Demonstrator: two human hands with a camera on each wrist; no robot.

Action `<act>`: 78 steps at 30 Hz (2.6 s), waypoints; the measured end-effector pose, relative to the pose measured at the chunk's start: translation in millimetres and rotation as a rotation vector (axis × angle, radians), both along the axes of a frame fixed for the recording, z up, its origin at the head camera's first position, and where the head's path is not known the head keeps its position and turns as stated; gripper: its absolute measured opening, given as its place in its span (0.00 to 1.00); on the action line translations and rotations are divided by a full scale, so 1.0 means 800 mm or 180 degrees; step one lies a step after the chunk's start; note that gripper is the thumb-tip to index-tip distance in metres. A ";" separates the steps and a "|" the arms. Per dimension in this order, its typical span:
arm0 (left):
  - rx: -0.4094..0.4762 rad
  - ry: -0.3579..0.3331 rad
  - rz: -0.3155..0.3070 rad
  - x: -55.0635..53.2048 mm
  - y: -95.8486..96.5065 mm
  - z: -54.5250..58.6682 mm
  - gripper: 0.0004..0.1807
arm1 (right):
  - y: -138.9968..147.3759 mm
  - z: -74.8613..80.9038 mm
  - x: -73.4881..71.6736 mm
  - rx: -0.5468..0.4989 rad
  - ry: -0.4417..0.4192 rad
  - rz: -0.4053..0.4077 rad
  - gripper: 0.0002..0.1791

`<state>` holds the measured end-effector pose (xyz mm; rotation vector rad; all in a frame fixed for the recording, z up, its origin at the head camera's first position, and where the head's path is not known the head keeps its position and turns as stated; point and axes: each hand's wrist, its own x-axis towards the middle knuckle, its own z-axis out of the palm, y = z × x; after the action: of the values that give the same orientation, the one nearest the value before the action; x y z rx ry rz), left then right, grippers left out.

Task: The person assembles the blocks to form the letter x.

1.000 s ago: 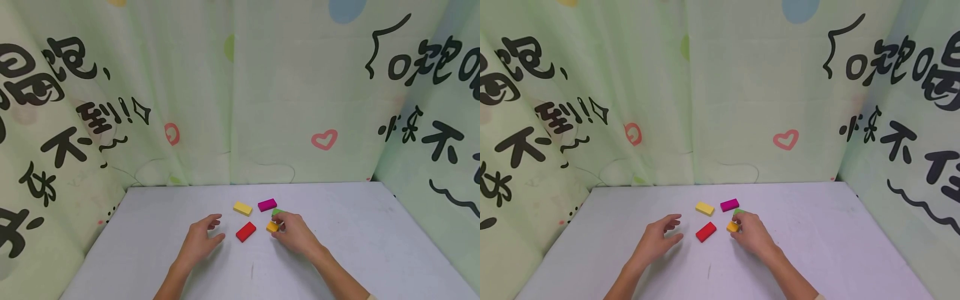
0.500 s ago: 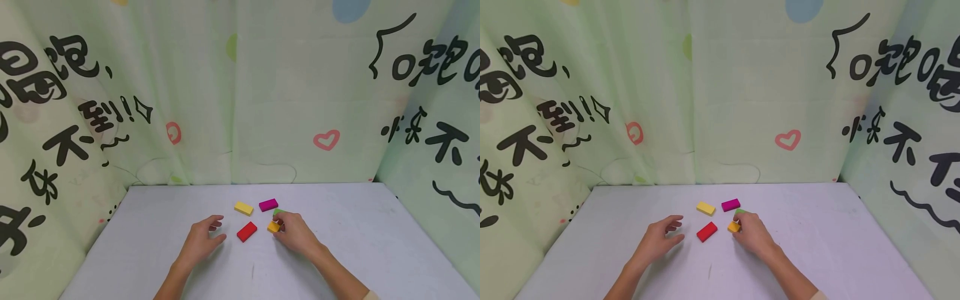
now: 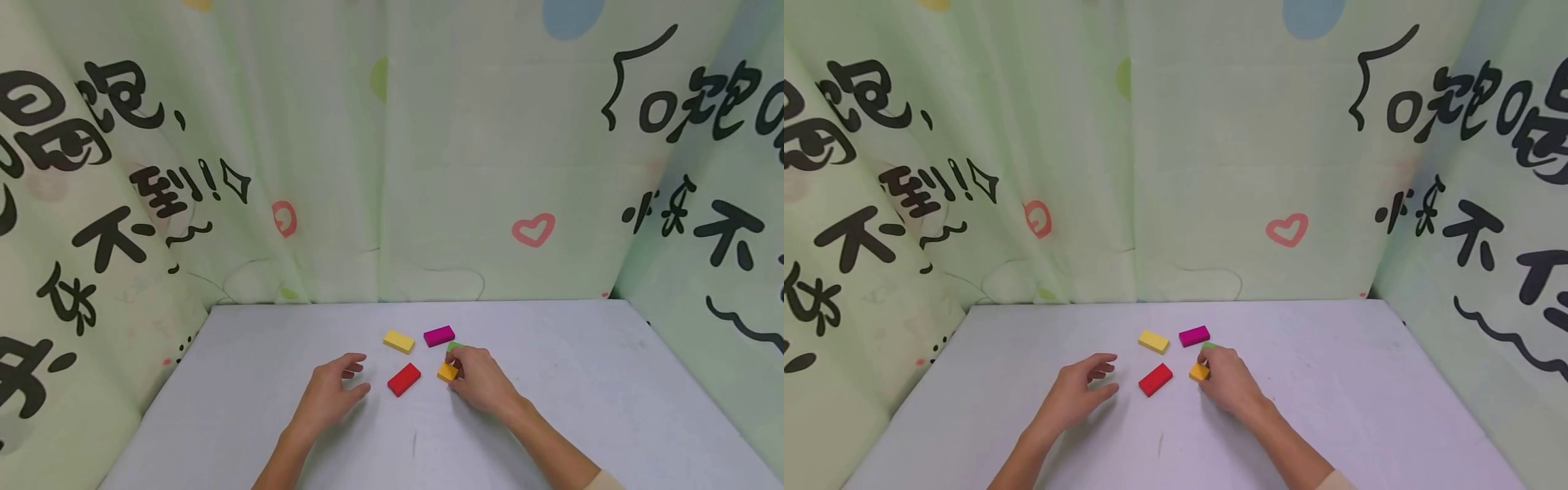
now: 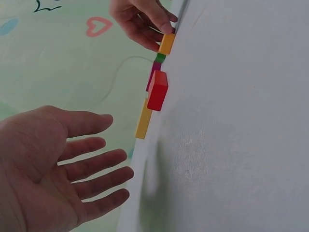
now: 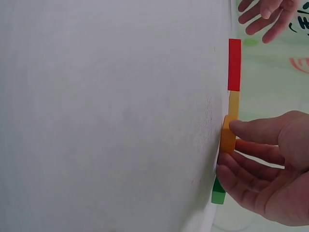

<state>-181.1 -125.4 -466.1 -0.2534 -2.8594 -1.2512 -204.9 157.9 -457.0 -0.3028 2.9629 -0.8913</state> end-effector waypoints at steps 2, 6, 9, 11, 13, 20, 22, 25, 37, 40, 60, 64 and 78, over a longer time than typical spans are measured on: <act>0.0008 0.0000 -0.0018 0.000 0.000 0.000 0.25 | 0.000 -0.001 0.000 0.0006 -0.0011 -0.0013 0.13; 0.0010 -0.0006 -0.0051 0.001 0.001 0.001 0.25 | 0.000 -0.001 -0.001 -0.0004 -0.0024 -0.0014 0.14; -0.0006 -0.0015 -0.0053 0.002 0.001 0.002 0.25 | 0.001 0.000 -0.002 -0.0017 -0.0051 -0.0008 0.15; -0.0021 -0.0013 -0.0059 0.003 0.001 0.002 0.25 | 0.001 0.000 -0.002 -0.0013 -0.0072 -0.0010 0.15; -0.0024 -0.0002 -0.0061 0.003 0.000 0.002 0.24 | 0.001 0.000 -0.002 0.0003 -0.0091 -0.0015 0.16; -0.0028 -0.0019 -0.0074 0.002 0.000 0.003 0.24 | 0.004 -0.003 -0.006 0.0044 -0.0112 0.0035 0.19; -0.0028 -0.0034 -0.0074 0.002 0.000 0.002 0.24 | 0.005 -0.003 -0.007 0.0046 -0.0140 0.0070 0.19; -0.0047 -0.0058 -0.0084 0.003 0.001 0.000 0.25 | 0.008 0.000 -0.011 0.0041 -0.0200 0.0165 0.18; -0.0083 -0.0104 -0.0105 0.002 0.003 -0.001 0.25 | 0.012 0.003 -0.021 0.0077 -0.0242 0.0324 0.17; -0.0097 -0.0136 -0.0101 0.001 0.004 -0.002 0.25 | 0.012 0.003 -0.022 0.0075 -0.0257 0.0345 0.17; -0.0103 -0.0089 -0.0230 0.001 0.002 -0.003 0.25 | 0.008 -0.001 -0.025 0.0129 -0.0188 0.0301 0.16; -0.0103 -0.0090 -0.0227 0.001 0.002 -0.003 0.25 | 0.008 0.001 -0.023 0.0132 -0.0167 0.0284 0.16; -0.0108 -0.0031 -0.0265 0.004 0.002 -0.004 0.25 | 0.006 0.005 -0.017 0.0086 -0.0165 0.0146 0.16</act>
<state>-178.1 -123.7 -469.1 -0.3714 -2.9088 -1.2207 -218.5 162.6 -453.2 -0.3399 2.9057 -0.8402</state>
